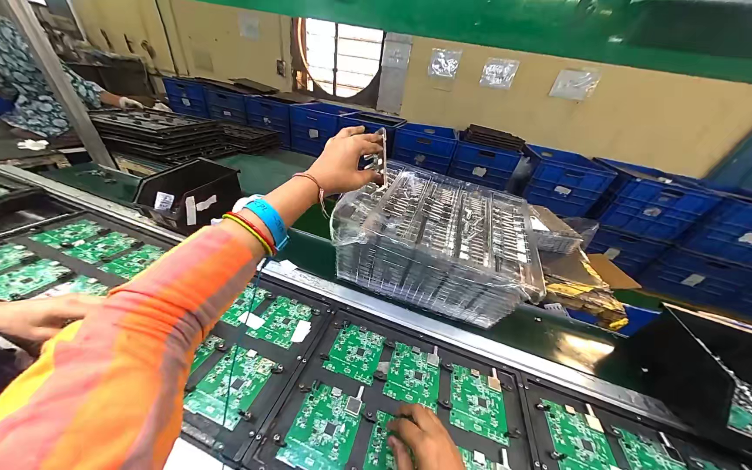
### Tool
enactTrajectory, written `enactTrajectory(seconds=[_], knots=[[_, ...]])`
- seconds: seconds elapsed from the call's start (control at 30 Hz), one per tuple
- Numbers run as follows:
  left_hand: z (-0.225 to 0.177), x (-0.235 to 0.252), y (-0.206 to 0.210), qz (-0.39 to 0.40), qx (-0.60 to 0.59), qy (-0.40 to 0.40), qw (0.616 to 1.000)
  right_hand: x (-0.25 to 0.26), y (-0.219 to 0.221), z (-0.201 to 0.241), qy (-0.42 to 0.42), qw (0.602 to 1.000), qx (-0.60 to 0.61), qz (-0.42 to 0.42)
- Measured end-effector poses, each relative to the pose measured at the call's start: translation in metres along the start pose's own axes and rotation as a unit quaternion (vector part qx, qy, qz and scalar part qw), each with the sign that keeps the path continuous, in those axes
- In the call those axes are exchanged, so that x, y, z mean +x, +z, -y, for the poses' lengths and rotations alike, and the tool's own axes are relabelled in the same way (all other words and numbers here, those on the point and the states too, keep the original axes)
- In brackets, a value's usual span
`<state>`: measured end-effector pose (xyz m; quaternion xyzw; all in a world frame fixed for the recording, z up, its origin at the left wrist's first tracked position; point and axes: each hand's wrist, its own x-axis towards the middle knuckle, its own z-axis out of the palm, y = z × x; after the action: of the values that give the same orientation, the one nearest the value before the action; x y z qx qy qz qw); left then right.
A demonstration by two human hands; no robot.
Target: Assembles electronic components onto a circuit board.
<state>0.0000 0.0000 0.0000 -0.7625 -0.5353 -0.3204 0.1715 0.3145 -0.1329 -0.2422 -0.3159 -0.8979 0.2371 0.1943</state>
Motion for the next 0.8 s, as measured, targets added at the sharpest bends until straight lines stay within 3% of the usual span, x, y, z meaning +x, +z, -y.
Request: enactTrajectory(seconds=[0.03,0.07,0.1,0.13,0.17,0.2,0.27,0.3,0.37,0.43,0.6,0.73,0.8], knots=[[-0.062,-0.007,-0.039,0.132,0.028,-0.126,0.983,-0.001,0.0,-0.001,0.001,1.0,0.002,-0.004],[-0.102,-0.008,-0.06,0.19,0.026,-0.223,0.956,-0.001,-0.001,-0.003,0.001,1.0,0.002,-0.016],[-0.108,-0.013,-0.06,0.155,-0.001,-0.244,0.957,-0.001,-0.002,-0.006,-0.001,0.999,0.002,-0.036],[-0.085,-0.024,-0.046,0.08,-0.016,-0.168,0.982,-0.001,-0.002,-0.01,-0.005,0.998,0.0,-0.069],[-0.035,-0.031,-0.005,-0.116,-0.067,-0.008,0.991,-0.001,-0.001,-0.014,-0.014,0.993,-0.007,-0.116],[-0.02,-0.032,0.005,-0.146,-0.118,0.016,0.982,0.0,-0.001,-0.018,-0.022,0.985,-0.025,-0.168],[-0.077,-0.049,-0.027,-0.033,-0.178,-0.171,0.968,0.006,-0.007,-0.022,-0.036,0.952,-0.111,-0.282],[-0.099,-0.061,-0.031,-0.036,-0.199,-0.214,0.956,0.013,-0.015,-0.022,-0.049,0.927,-0.168,-0.332],[-0.101,-0.093,-0.008,-0.104,-0.213,-0.156,0.959,0.034,-0.037,-0.019,-0.084,0.884,-0.255,-0.382],[-0.108,-0.122,0.007,-0.142,-0.235,-0.114,0.955,0.064,-0.057,-0.019,-0.118,0.867,-0.308,-0.374],[-0.142,-0.193,0.032,-0.142,-0.29,-0.148,0.935,0.154,-0.081,-0.045,-0.113,0.863,-0.357,-0.338],[-0.151,-0.243,0.051,-0.109,-0.294,-0.167,0.935,0.182,-0.106,-0.047,-0.034,0.908,-0.304,-0.286],[-0.154,-0.262,0.058,-0.081,-0.303,-0.193,0.93,0.202,-0.116,-0.064,-0.029,0.907,-0.291,-0.304]])
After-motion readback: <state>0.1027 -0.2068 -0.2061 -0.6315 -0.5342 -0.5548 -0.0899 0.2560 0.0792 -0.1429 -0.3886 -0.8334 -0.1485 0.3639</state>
